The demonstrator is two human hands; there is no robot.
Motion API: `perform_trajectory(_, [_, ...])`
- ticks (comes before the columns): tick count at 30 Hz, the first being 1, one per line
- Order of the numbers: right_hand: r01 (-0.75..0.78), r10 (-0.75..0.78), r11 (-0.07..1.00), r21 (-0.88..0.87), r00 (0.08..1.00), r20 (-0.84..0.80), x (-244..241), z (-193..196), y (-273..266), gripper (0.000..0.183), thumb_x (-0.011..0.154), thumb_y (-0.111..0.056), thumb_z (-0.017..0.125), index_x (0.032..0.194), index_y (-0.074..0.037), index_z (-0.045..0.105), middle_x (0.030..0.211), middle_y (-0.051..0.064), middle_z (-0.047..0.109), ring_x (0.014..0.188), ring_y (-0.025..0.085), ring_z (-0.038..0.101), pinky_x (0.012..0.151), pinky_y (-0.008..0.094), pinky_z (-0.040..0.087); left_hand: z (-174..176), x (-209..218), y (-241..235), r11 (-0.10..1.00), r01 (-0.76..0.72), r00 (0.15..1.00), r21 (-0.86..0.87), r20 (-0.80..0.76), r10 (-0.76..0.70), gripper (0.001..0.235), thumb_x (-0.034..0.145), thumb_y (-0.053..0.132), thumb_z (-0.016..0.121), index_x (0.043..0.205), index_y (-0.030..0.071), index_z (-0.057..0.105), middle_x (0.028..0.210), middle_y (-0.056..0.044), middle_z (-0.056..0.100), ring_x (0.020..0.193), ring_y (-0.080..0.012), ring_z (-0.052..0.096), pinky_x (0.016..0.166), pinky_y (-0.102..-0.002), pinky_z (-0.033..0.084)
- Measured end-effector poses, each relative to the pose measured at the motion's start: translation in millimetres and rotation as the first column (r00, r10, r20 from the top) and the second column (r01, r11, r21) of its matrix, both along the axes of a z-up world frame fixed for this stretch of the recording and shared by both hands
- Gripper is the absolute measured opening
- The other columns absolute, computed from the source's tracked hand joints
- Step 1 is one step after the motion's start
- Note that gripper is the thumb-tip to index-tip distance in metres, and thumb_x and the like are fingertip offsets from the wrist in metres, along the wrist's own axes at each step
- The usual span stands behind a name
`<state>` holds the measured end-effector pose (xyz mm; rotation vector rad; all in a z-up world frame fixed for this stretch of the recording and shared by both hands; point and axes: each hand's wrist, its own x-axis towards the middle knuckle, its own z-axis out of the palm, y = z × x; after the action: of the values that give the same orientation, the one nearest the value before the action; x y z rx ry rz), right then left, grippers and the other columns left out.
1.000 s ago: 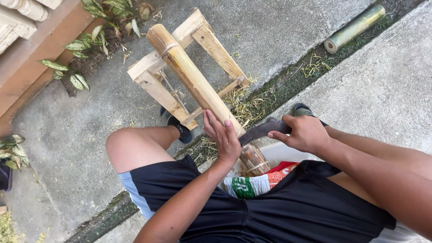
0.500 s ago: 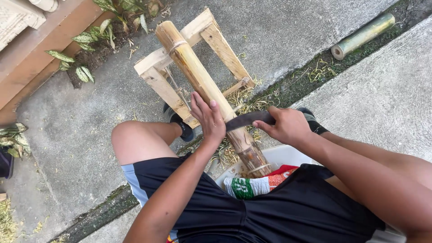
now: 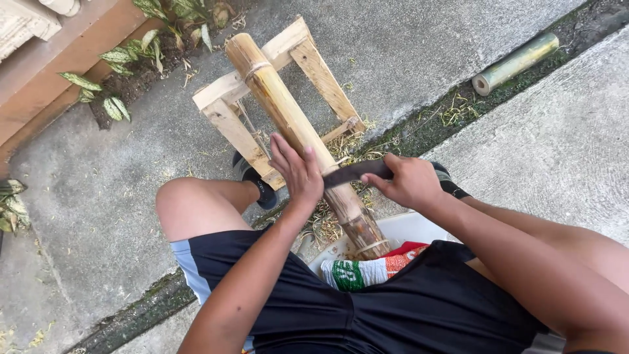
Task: Shave or carve the surface of a bamboo pole using a curved blade.
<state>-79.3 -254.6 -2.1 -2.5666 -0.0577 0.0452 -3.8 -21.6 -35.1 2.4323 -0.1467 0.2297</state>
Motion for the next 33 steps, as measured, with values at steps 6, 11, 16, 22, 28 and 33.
perform_trajectory(6, [-0.008,0.008,1.000,0.030,1.000,0.001,-0.8,-17.3,-6.9,0.064,0.084,-0.068,0.068,0.074,-0.006,0.058,0.055,0.015,0.061,0.057,0.037,0.066,0.057,0.050,0.052,1.3,2.0,-3.9,0.992,0.050,0.999,0.112,-0.001,-0.050,0.087,0.109,0.058,0.017,0.160,-0.009,-0.003,0.166,-0.034,0.004,0.158,-0.0511,0.005,0.124,-0.071,-0.003])
perform_trajectory(11, [-0.042,0.043,0.999,0.013,0.995,-0.088,-33.3,-11.0,-17.7,0.061,0.083,-0.068,0.066,0.074,-0.008,0.061,0.055,0.014,0.062,0.056,0.037,0.066,0.057,0.050,0.052,-13.1,-47.4,-11.2,0.990,0.061,0.994,0.127,-0.100,-0.048,0.089,0.108,0.058,0.016,0.159,-0.011,-0.005,0.164,-0.036,0.001,0.156,-0.0542,0.001,0.121,-0.072,-0.004])
perform_trajectory(16, [-0.050,0.047,0.998,-0.026,0.994,-0.095,-31.1,-1.6,-20.0,0.063,0.082,-0.070,0.066,0.074,-0.008,0.061,0.055,0.013,0.062,0.056,0.036,0.066,0.057,0.049,0.052,-9.1,-49.9,-13.5,0.997,0.043,0.985,0.065,-0.171,-0.031,0.091,0.106,0.061,0.015,0.158,-0.010,-0.007,0.164,-0.035,-0.001,0.156,-0.0536,0.002,0.122,-0.071,-0.004])
perform_trajectory(22, [0.035,-0.033,0.999,0.041,0.998,-0.051,-0.7,-17.2,-7.8,0.066,0.084,-0.071,0.066,0.077,-0.006,0.061,0.056,0.013,0.060,0.055,0.037,0.066,0.057,0.050,0.052,-2.0,13.6,-8.4,0.980,0.000,0.999,0.200,-0.040,0.008,0.090,0.107,0.059,0.017,0.159,-0.009,-0.009,0.166,-0.033,-0.003,0.157,-0.0496,0.004,0.122,-0.072,-0.005])
perform_trajectory(28, [0.074,-0.063,0.994,0.079,0.990,-0.126,-13.0,-13.5,-13.5,0.066,0.083,-0.071,0.066,0.081,-0.006,0.062,0.056,0.014,0.061,0.058,0.038,0.067,0.058,0.051,0.052,-3.1,-1.4,-16.3,0.964,0.036,0.999,0.265,0.003,-0.038,0.088,0.109,0.058,0.021,0.160,-0.009,-0.004,0.166,-0.032,0.002,0.158,-0.0495,0.004,0.124,-0.072,-0.003])
perform_trajectory(33, [0.014,-0.013,1.000,0.005,0.987,-0.161,-39.8,-14.8,-28.0,0.065,0.083,-0.072,0.065,0.080,-0.007,0.061,0.056,0.014,0.064,0.060,0.037,0.069,0.061,0.049,0.054,-11.7,-48.7,-24.1,0.984,0.042,0.999,0.175,0.005,-0.043,0.087,0.110,0.056,0.023,0.160,-0.010,-0.004,0.166,-0.034,0.001,0.157,-0.0512,0.003,0.123,-0.072,-0.003])
